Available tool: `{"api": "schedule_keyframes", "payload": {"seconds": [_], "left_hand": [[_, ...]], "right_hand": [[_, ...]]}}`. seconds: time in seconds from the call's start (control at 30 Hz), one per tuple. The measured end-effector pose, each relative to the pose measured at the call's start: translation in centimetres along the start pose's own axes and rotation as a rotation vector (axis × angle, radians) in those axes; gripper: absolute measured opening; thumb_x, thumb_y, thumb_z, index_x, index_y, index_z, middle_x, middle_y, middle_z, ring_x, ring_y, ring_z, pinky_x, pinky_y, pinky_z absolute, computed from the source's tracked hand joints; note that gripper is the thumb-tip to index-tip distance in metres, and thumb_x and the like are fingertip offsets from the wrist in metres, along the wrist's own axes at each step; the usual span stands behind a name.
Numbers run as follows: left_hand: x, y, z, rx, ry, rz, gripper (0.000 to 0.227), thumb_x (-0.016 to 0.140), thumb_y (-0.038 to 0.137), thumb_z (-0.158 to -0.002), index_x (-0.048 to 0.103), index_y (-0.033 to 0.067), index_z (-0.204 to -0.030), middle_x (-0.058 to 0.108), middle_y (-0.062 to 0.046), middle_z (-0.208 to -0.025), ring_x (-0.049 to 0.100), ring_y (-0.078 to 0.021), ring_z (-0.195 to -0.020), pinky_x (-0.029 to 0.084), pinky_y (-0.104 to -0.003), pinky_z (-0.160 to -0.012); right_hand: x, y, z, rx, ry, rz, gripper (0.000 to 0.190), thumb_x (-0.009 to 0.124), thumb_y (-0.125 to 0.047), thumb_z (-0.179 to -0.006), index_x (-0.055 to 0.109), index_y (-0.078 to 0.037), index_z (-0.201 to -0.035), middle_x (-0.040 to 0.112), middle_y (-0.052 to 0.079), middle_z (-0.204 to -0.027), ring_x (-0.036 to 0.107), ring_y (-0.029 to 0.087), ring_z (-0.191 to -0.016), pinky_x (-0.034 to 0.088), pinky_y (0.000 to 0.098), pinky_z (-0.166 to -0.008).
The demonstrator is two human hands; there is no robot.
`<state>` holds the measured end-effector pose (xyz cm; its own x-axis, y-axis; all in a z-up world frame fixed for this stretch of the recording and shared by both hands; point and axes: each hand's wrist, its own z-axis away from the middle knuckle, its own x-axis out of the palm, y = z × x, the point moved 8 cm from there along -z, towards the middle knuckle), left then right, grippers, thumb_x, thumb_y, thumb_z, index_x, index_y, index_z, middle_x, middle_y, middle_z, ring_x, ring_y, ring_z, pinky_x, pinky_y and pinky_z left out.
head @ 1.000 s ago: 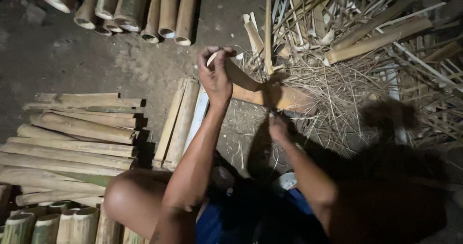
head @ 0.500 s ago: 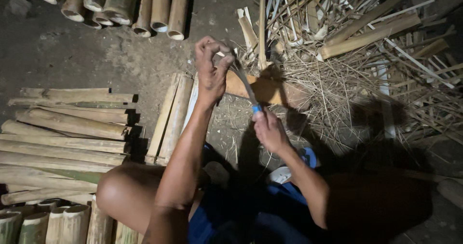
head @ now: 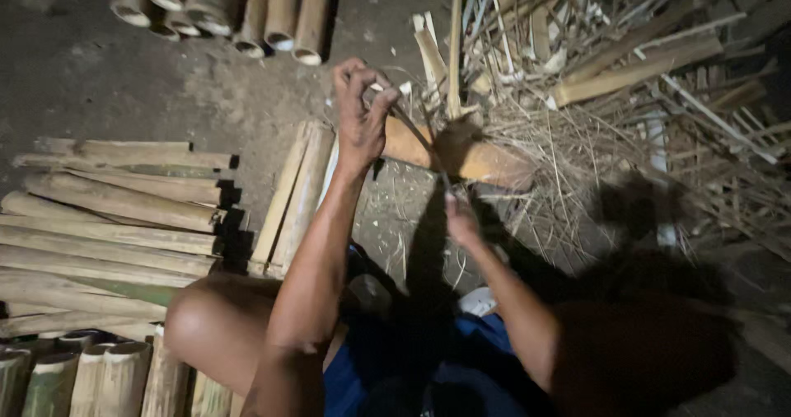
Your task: The person sits on the ground and repeatedly splits bamboo poles into thin strips using a knife and a wooden block. The person holds each pole, positions it on the block, and drives the knife through to create strips, then sets the finished pieces aside.
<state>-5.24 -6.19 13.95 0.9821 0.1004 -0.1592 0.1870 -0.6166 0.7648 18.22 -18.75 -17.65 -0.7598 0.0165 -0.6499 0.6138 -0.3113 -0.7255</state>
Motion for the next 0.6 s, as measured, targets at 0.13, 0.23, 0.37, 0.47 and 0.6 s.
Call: {"api": "schedule_keyframes", "payload": {"seconds": [0.13,0.23,0.37,0.47,0.6], "left_hand": [[0.2,-0.6,-0.1,-0.216,-0.01,0.249,0.015,0.073,0.003,-0.091,0.06,0.0032,-0.099,0.041,-0.011,-0.113,0.055,-0.0234,-0.099,0.06,-0.034,-0.081],[0.0,2.0,0.7,-0.048,0.092,-0.127,0.024,0.08,0.007,-0.094,0.058,-0.001,-0.1,0.051,-0.012,-0.099,0.054,-0.0255,-0.091,0.048,-0.035,-0.082],[0.2,3.2,1.5,-0.011,0.285,-0.085,0.016,0.077,0.008,-0.093,0.063,0.0011,-0.098,0.055,-0.012,-0.101,0.059,-0.024,-0.091,0.05,-0.034,-0.08],[0.4,3.1,1.7,-0.025,0.309,-0.138,0.018,0.077,0.01,-0.096,0.061,0.0009,-0.097,0.054,-0.012,-0.1,0.058,-0.0242,-0.091,0.048,-0.035,-0.08],[-0.2,2.2,1.5,-0.037,0.286,-0.069,0.015,0.074,0.01,-0.098,0.062,0.0018,-0.098,0.055,-0.011,-0.1,0.058,-0.0234,-0.09,0.048,-0.034,-0.079]], "right_hand": [[2.5,6.7,-2.6,0.355,-0.246,-0.036,0.058,0.035,-0.049,-0.114,0.063,0.0,-0.096,0.066,0.029,-0.095,0.066,0.045,-0.088,0.049,0.0558,-0.076],[-1.6,1.3,-2.0,-0.016,0.089,0.205,0.053,0.033,-0.047,-0.112,0.065,-0.006,-0.103,0.07,0.024,-0.097,0.069,0.04,-0.089,0.051,0.0511,-0.08],[-4.2,-9.0,2.5,-0.254,0.14,-0.083,0.044,0.038,-0.041,-0.111,0.062,-0.005,-0.106,0.068,0.023,-0.093,0.067,0.041,-0.085,0.05,0.052,-0.076],[-6.2,-14.5,4.2,-0.24,0.126,-0.153,0.037,0.041,-0.036,-0.11,0.06,-0.004,-0.109,0.066,0.023,-0.09,0.066,0.041,-0.082,0.05,0.0526,-0.073],[-4.7,-13.0,3.8,0.032,-0.089,-0.255,0.042,0.042,-0.04,-0.109,0.059,-0.001,-0.107,0.064,0.03,-0.082,0.066,0.045,-0.074,0.051,0.0528,-0.069]]}}
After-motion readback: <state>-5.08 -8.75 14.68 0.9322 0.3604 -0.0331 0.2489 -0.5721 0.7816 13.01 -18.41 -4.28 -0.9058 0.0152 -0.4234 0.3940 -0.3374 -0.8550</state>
